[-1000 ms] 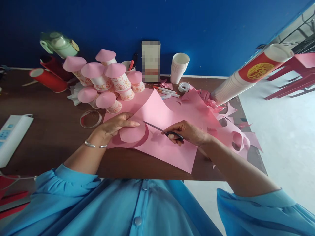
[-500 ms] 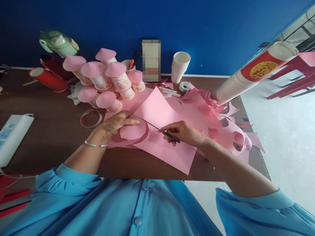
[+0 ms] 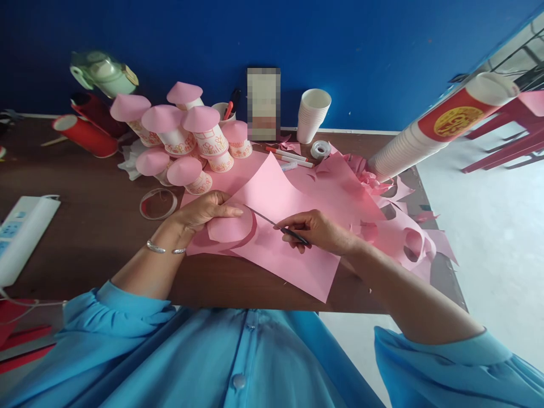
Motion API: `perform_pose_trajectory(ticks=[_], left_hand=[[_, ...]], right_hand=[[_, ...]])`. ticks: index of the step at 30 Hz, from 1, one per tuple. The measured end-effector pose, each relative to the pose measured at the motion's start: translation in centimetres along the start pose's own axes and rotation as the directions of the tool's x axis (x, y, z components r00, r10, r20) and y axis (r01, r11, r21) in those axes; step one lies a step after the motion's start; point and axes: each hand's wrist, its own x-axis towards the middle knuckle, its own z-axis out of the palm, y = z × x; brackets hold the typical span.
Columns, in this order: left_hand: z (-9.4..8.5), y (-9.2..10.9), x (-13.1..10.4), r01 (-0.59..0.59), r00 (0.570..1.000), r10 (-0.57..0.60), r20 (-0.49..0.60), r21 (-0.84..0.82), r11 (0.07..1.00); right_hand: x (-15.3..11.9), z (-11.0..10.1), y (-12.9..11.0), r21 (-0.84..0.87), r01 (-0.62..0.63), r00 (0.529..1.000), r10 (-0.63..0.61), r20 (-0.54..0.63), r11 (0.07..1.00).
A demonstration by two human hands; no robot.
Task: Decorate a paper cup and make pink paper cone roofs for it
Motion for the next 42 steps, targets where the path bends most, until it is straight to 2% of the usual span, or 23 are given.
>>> perform_pose_trajectory(ticks=[4, 24, 34, 38, 42], left_hand=[[0.0, 0.0, 0.0, 0.000, 0.999, -0.001, 0.043, 0.021, 1.000], [0.0, 0.2, -0.2, -0.041, 0.993, 0.036, 0.111, 0.045, 0.998], [0.0, 0.2, -0.3, 0.008, 0.996, -0.023, 0.086, 0.164, 0.986], [-0.1, 0.3, -0.5, 0.002, 0.997, -0.011, 0.074, 0.118, 0.993], [-0.3, 0.4, -0.5, -0.006, 1.000, 0.006, 0.021, 0.001, 1.000]], right_hand=[[0.3, 0.2, -0.2, -0.010, 0.010, 1.000, -0.010, 0.012, 1.000], [0.7, 0.1, -0.2, -0.044, 0.032, 0.998, -0.030, 0.047, 0.999], [1.3, -0.5, -0.2, -0.115, 0.057, 0.994, -0.046, 0.095, 0.992], [1.2, -0.9, -0.4, -0.115, 0.061, 0.995, -0.051, 0.089, 0.991], [0.9, -1.1, -0.8, -0.086, 0.029, 0.999, -0.026, 0.041, 0.996]])
